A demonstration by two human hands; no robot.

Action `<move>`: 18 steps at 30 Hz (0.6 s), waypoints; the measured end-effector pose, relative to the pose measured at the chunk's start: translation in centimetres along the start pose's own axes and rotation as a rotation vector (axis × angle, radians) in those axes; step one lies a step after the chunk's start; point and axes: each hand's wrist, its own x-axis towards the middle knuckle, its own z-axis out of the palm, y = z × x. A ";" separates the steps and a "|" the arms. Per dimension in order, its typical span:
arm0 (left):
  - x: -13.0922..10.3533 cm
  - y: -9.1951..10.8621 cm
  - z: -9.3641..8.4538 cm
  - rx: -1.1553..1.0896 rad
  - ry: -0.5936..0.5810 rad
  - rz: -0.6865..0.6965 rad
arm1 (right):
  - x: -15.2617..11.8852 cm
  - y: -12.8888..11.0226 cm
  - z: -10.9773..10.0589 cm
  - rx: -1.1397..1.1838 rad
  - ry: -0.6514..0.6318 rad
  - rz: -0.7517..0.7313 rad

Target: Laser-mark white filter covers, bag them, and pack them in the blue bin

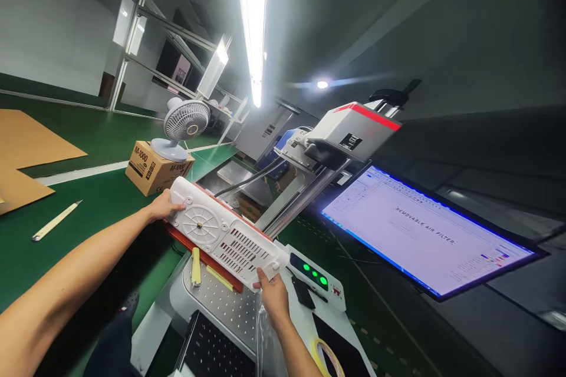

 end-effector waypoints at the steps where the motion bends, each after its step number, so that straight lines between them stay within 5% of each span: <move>1: -0.1 0.2 0.0 -0.001 -0.010 -0.001 | -0.1 -0.2 0.0 0.010 -0.005 0.003; 11: -3.2 1.5 -1.2 -0.013 -0.005 -0.009 | -2.8 -1.6 -1.0 0.042 -0.002 -0.004; 18: -10.3 5.0 -1.2 -0.085 0.048 0.035 | -9.9 -2.6 -6.6 0.006 0.057 -0.032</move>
